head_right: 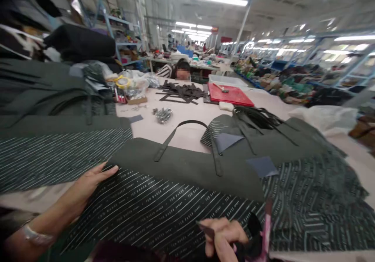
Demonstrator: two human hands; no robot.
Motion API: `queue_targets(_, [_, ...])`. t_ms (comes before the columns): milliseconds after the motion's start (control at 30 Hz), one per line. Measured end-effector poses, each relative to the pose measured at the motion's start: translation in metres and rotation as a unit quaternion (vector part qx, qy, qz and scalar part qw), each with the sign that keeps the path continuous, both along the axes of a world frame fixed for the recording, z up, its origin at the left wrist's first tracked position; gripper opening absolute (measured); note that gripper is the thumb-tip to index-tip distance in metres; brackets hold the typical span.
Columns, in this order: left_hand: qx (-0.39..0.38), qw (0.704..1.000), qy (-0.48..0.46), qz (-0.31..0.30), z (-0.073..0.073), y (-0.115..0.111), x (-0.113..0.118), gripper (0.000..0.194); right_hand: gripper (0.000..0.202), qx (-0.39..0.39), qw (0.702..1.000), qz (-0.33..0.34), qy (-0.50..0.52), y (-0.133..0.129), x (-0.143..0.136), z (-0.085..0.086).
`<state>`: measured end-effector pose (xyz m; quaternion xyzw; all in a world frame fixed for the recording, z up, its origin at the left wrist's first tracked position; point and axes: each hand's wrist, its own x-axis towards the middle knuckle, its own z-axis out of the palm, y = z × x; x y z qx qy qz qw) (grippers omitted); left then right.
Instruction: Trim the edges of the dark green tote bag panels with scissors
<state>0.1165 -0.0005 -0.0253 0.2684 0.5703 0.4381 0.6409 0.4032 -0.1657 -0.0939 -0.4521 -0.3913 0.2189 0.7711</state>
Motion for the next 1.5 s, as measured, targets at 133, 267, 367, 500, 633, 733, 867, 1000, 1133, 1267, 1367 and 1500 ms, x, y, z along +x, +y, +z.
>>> queue_targets(133, [-0.054,0.993,0.011,0.103,-0.016,-0.025,-0.028,0.023,0.026,-0.150,0.988,0.032,0.031,0.034,-0.055,-0.001])
queue_targets(267, [-0.141,0.978,-0.111,0.106,-0.021,-0.047,-0.026,0.007,0.026,-0.221,0.974,0.037,-0.022,0.047,-0.077,-0.016])
queue_targets(367, [-0.173,0.964,-0.169,0.115,-0.024,-0.061,-0.005,0.014,0.026,-0.232,0.971,0.025,-0.058,0.046,-0.079,-0.017])
queue_targets(500, [-0.197,0.953,-0.208,0.096,-0.030,-0.069,0.035,0.015,0.027,-0.231,0.970,0.008,-0.076,0.042,-0.080,-0.007])
queue_targets(633, [-0.218,0.952,-0.203,0.073,-0.035,-0.066,0.064,0.010,0.024,-0.217,0.972,0.008,-0.092,0.039,-0.082,-0.004])
queue_targets(733, [-0.232,0.956,-0.166,0.075,-0.036,-0.062,0.071,0.009,0.023,-0.210,0.972,0.000,-0.102,0.035,-0.079,-0.006])
queue_targets(867, [-0.240,0.956,-0.141,0.089,-0.035,-0.059,0.074,0.017,0.022,-0.225,0.971,-0.032,-0.070,0.029,-0.070,-0.009])
queue_targets(1000, [-0.225,0.961,-0.132,0.085,-0.034,-0.059,0.078,0.023,0.023,-0.248,0.965,-0.038,-0.080,0.031,-0.067,-0.008])
queue_targets(1133, [-0.231,0.964,-0.119,0.055,-0.032,-0.054,0.082,0.018,0.022,-0.245,0.963,-0.042,-0.105,0.039,-0.070,-0.004])
queue_targets(1267, [-0.260,0.959,-0.105,0.049,-0.031,-0.049,0.083,0.014,0.024,-0.256,0.957,-0.055,-0.123,0.042,-0.070,-0.001])
queue_targets(1367, [-0.268,0.956,-0.113,0.039,-0.030,-0.049,0.082,0.017,0.024,-0.265,0.953,-0.065,-0.130,0.042,-0.070,0.000])
queue_targets(1500, [-0.276,0.953,-0.122,0.027,-0.031,-0.052,0.080,0.021,0.025,-0.262,0.952,-0.073,-0.140,0.042,-0.070,0.000])
